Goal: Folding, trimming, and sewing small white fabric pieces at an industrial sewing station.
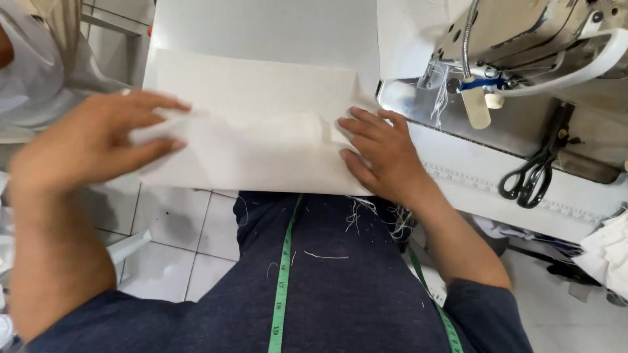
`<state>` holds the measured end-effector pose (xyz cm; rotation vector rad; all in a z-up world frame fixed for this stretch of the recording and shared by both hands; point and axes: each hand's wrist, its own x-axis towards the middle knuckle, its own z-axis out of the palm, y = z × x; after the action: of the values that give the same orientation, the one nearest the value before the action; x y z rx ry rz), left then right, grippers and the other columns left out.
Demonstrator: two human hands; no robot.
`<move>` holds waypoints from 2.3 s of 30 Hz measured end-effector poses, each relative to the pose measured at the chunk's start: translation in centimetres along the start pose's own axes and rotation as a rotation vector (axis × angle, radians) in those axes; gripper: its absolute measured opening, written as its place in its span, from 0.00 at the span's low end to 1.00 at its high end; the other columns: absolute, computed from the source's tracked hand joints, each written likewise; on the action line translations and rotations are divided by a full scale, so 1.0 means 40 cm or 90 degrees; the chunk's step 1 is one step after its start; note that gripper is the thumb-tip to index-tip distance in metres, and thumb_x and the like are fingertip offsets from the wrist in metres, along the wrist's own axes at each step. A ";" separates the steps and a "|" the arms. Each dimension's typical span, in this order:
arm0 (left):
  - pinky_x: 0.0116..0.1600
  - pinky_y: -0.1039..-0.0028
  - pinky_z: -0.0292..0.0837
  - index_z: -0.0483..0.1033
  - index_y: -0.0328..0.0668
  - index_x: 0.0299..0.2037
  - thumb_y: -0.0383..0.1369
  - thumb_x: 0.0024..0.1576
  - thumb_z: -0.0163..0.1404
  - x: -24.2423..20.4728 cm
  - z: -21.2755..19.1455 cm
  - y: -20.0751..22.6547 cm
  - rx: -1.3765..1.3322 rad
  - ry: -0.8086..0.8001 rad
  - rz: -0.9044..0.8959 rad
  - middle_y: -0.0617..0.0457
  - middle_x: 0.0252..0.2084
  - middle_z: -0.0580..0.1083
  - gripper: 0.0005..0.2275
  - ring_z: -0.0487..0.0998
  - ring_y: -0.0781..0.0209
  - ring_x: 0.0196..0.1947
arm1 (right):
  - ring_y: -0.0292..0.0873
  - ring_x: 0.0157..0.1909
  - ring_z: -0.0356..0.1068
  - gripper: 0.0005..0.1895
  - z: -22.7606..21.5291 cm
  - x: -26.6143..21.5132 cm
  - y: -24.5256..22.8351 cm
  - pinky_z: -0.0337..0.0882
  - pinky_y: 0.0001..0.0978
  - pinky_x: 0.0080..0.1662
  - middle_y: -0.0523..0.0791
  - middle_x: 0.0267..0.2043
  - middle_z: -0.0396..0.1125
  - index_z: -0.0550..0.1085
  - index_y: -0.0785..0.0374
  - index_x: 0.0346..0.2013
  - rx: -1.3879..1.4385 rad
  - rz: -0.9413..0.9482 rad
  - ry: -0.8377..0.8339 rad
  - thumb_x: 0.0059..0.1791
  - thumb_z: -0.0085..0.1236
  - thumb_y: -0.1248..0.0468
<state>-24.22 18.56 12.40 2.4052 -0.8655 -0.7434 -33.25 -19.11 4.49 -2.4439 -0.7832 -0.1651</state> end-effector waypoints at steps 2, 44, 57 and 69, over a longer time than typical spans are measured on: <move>0.56 0.61 0.65 0.71 0.38 0.23 0.38 0.56 0.47 0.041 0.036 -0.024 -0.025 0.050 -0.025 0.51 0.57 0.73 0.13 0.75 0.57 0.49 | 0.50 0.61 0.64 0.06 0.023 0.003 0.002 0.53 0.47 0.56 0.48 0.55 0.68 0.70 0.61 0.30 -0.089 0.052 0.043 0.48 0.56 0.64; 0.42 0.62 0.57 0.78 0.48 0.43 0.37 0.59 0.62 0.083 0.162 -0.208 0.324 0.463 0.112 0.52 0.49 0.71 0.08 0.70 0.43 0.50 | 0.51 0.46 0.56 0.12 0.042 -0.005 0.092 0.52 0.47 0.43 0.46 0.42 0.55 0.80 0.54 0.50 -0.223 0.273 0.135 0.51 0.64 0.59; 0.61 0.43 0.57 0.79 0.41 0.46 0.40 0.57 0.58 0.176 0.267 -0.022 0.325 0.437 0.144 0.38 0.60 0.69 0.14 0.67 0.37 0.60 | 0.53 0.48 0.55 0.20 0.026 -0.040 0.103 0.51 0.49 0.45 0.49 0.46 0.56 0.78 0.55 0.52 -0.216 0.224 0.084 0.50 0.65 0.50; 0.60 0.46 0.58 0.71 0.42 0.46 0.56 0.61 0.43 0.247 0.309 0.159 0.319 0.427 0.294 0.45 0.50 0.69 0.24 0.72 0.48 0.48 | 0.52 0.47 0.57 0.19 0.031 -0.030 0.103 0.51 0.47 0.42 0.48 0.46 0.60 0.76 0.52 0.51 -0.205 0.205 0.144 0.51 0.60 0.47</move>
<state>-28.21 4.42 3.79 2.4374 -1.3241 0.4890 -31.99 -21.78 1.15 -2.7481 -0.2747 -0.4644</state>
